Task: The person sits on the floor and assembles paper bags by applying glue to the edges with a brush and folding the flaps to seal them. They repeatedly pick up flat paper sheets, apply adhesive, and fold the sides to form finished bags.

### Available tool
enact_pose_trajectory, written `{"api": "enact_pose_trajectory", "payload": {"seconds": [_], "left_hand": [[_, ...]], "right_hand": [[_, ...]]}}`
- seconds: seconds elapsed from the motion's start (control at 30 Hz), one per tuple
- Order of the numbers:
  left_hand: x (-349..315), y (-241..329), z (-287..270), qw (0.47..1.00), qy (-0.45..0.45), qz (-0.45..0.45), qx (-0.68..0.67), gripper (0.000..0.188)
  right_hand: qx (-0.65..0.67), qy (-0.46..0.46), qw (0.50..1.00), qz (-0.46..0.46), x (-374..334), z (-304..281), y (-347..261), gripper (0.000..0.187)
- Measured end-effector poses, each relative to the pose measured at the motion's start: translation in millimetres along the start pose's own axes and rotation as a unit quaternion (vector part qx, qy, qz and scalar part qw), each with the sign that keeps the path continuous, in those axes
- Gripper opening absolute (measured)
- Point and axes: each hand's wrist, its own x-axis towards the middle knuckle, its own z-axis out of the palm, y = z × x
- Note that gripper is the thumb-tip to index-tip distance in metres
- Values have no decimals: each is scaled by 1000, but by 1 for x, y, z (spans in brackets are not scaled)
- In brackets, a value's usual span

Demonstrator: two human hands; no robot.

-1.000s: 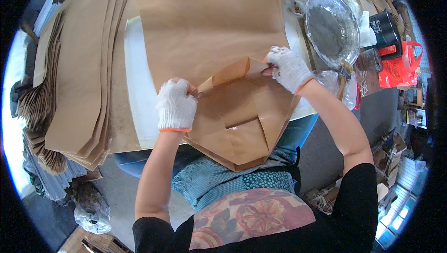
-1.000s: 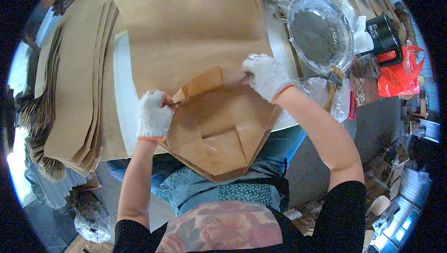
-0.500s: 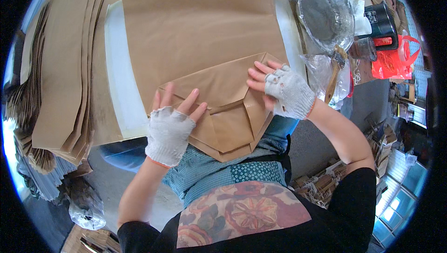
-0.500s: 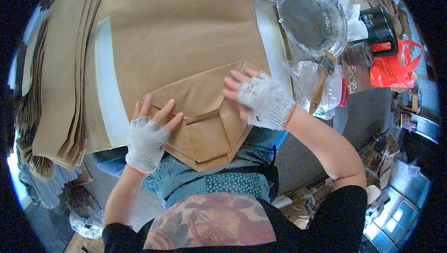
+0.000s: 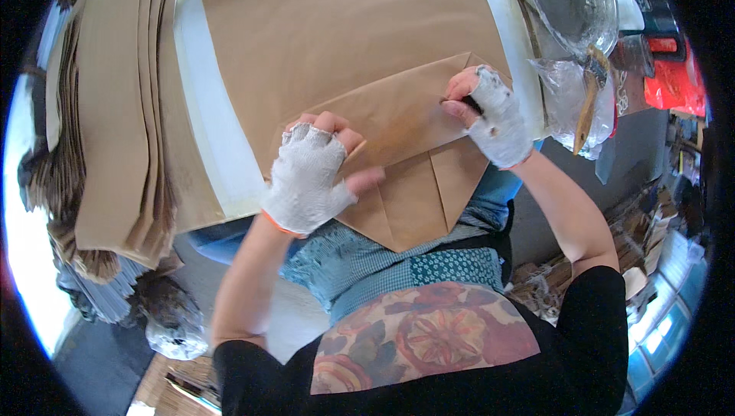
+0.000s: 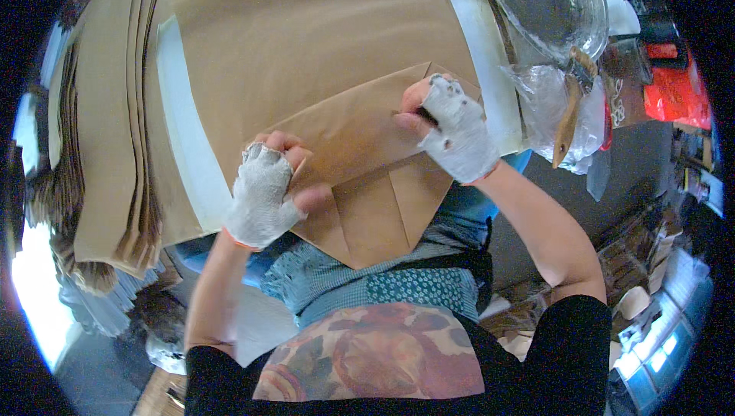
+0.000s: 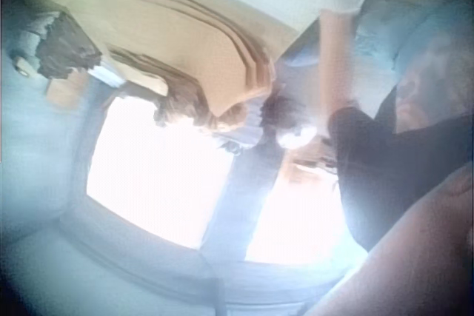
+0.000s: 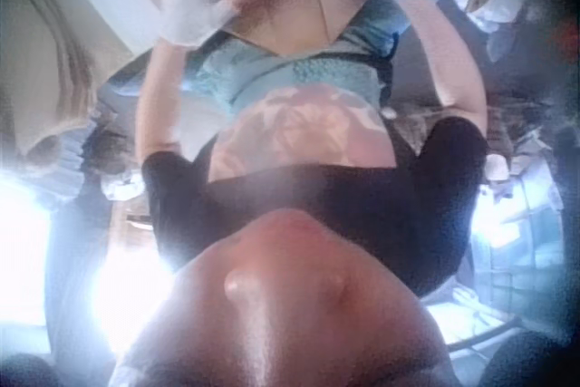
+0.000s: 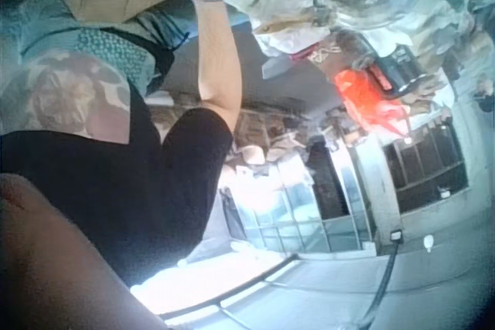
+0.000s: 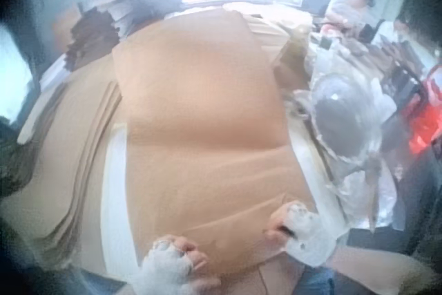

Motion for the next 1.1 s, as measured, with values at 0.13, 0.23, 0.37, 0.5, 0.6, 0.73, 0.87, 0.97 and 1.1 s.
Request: {"api": "enact_pose_trajectory", "payload": {"seconds": [0.13, 0.23, 0.37, 0.5, 0.6, 0.73, 0.87, 0.97, 1.1], "left_hand": [[9, -1, 41, 980, 143, -52, 129, 11], [15, 6, 52, 959, 177, -119, 185, 12], [35, 14, 54, 931, 205, -212, 217, 22], [42, 30, 72, 959, 248, -98, 95, 43], [39, 58, 76, 992, 128, -8, 18, 68], [-3, 26, 46, 983, 30, -125, 131, 75], [-1, 23, 45, 984, 60, -121, 116, 67], [-17, 14, 29, 985, 69, -134, 83, 60], [-41, 12, 9, 981, 111, -153, 50, 55]], "right_hand": [[-173, 106, 978, -45, -4, 32, 5, 23], [-219, 118, 968, -36, 4, 31, 2, 26], [-209, 174, 961, 48, 26, 43, -14, 27], [-235, 189, 951, 65, 29, 53, -14, 26], [-233, 180, 954, 46, 26, 52, -13, 23], [-272, 180, 945, -7, 17, 54, -7, 16], [-254, -10, 957, -139, 13, 87, -34, 40], [-243, -66, 962, -104, 10, 50, -32, 55], [-328, -1, 942, 64, -27, -12, 9, 66]]}}
